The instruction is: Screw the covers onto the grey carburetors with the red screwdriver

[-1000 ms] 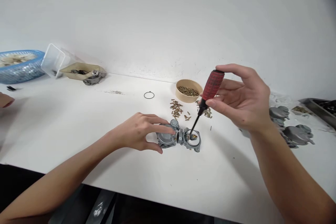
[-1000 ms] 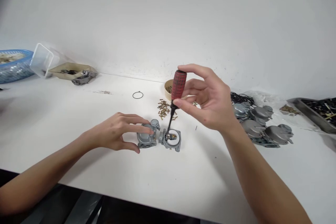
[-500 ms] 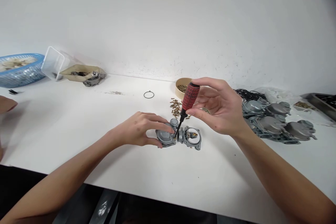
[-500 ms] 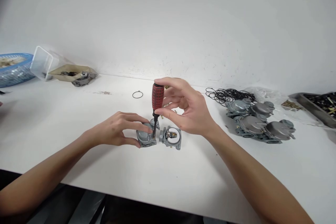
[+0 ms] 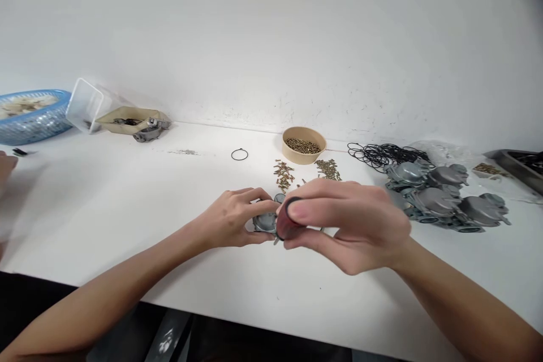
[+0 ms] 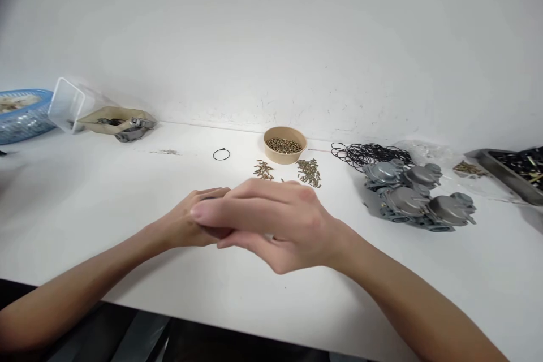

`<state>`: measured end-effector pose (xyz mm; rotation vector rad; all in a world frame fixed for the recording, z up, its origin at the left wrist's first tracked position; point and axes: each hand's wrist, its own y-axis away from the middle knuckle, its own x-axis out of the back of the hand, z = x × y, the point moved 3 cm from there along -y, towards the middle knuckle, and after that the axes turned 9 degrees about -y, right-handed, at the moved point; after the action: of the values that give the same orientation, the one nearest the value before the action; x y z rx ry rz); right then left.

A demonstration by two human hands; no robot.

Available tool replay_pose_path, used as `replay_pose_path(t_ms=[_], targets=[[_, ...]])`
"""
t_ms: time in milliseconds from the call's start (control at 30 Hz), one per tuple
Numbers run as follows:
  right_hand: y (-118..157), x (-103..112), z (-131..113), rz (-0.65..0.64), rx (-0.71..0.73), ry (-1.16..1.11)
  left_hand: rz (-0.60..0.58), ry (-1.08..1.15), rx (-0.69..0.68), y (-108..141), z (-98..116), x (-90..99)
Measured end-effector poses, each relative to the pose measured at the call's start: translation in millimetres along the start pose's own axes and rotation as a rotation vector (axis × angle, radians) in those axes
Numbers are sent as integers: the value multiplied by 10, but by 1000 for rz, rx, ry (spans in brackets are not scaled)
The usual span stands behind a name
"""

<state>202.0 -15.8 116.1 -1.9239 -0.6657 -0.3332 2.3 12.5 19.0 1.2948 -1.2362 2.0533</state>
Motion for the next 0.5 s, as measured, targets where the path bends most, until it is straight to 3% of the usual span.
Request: replay_pose_path(t_ms=[233, 500], targets=[[-12, 108, 89, 163, 97, -111, 2, 0, 16, -1, -25, -46], [14, 161, 193, 137, 36, -99, -3, -4, 10, -26, -17, -38]])
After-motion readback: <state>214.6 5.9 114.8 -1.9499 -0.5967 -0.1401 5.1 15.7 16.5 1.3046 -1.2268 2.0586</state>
